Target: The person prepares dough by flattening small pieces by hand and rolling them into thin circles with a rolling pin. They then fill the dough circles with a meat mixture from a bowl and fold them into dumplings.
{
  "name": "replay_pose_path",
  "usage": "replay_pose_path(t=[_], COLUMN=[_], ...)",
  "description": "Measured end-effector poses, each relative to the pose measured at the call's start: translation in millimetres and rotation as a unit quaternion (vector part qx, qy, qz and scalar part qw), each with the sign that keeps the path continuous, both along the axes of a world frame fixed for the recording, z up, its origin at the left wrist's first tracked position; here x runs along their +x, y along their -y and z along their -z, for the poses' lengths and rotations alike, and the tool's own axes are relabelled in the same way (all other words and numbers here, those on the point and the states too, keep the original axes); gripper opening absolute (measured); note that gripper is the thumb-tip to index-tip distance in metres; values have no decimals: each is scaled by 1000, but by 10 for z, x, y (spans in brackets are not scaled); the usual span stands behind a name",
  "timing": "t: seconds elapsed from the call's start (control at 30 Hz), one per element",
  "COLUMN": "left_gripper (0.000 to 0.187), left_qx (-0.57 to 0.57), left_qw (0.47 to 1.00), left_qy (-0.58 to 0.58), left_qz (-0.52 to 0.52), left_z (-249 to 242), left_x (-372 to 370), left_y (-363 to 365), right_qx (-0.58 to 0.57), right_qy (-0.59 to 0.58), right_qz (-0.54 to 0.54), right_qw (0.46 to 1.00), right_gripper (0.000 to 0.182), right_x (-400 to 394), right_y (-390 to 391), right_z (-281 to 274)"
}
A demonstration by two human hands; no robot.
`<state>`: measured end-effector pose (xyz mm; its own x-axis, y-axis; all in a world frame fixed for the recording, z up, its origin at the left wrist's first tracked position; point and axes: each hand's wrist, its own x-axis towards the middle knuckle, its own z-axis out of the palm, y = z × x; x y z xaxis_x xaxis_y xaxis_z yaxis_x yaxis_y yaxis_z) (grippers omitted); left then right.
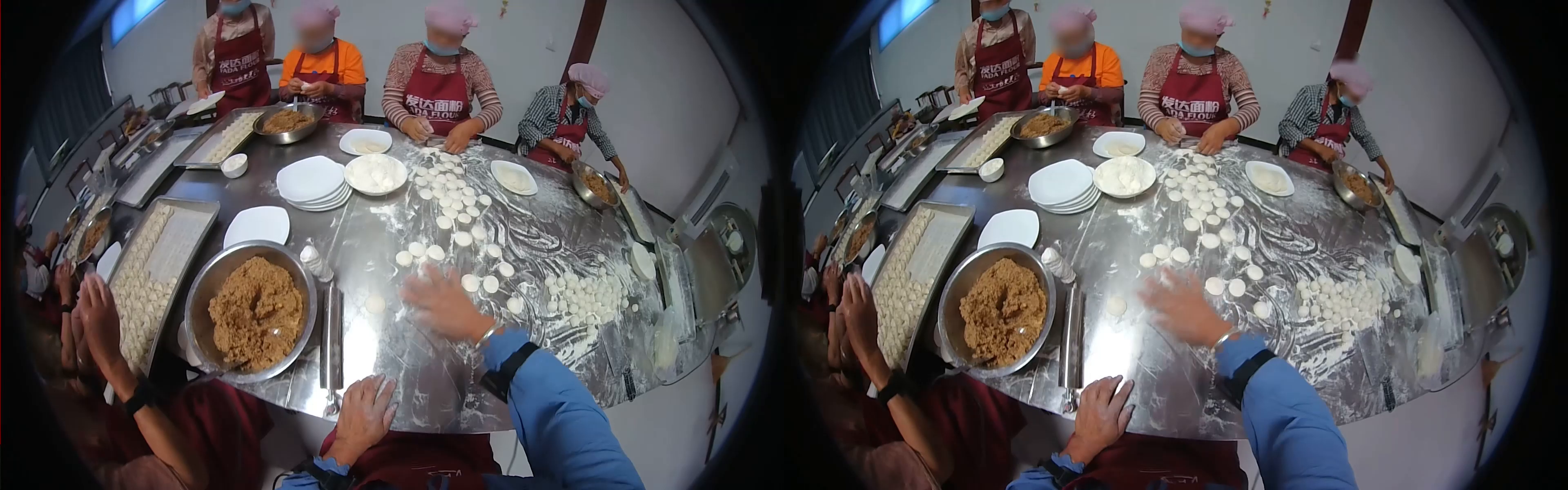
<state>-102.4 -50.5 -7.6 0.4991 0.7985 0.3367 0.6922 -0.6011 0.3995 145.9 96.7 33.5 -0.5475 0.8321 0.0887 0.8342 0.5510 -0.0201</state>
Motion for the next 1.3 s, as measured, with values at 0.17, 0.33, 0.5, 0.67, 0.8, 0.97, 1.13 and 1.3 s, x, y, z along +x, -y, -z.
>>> replay_pose_path(t=[0.17, 0.33, 0.5, 0.67, 0.8, 0.97, 1.13, 1.3], left_gripper=[46, 47, 47, 46, 48, 44, 32, 41], left_qx=[-7, -15, -20, -30, -37, -40, -20, -5], left_qw=[1000, 999, 999, 997, 997, 996, 993, 990], left_qy=[-18, -33, -44, -71, -60, -79, -119, -143], left_qz=[13, 13, 5, -8, -14, -25, -18, 3], left_z=[71, 16, -13, -87, -51, -76, 9, -26], left_x=[-6, 19, 69, 129, 90, 126, 93, 104], left_y=[-35, -68, -49, -39, -33, -38, -31, -87], right_qx=[-71, 7, -42, -143, -105, 26, -30, 34], right_qy=[3, -6, -49, -96, -87, -79, -175, -191], right_qz=[-219, 109, 220, 449, 457, 454, 430, 402], right_qw=[973, 994, 973, 876, 879, 887, 885, 895], right_gripper=[54, 58, 75, 97, 94, 88, 81, 69], right_x=[-510, 98, 504, 937, 863, 965, 1393, 2305], right_y=[58, -821, -68, 860, 566, -639, -1365, -714], right_z=[289, 421, -21, 158, 299, 696, 610, 405])
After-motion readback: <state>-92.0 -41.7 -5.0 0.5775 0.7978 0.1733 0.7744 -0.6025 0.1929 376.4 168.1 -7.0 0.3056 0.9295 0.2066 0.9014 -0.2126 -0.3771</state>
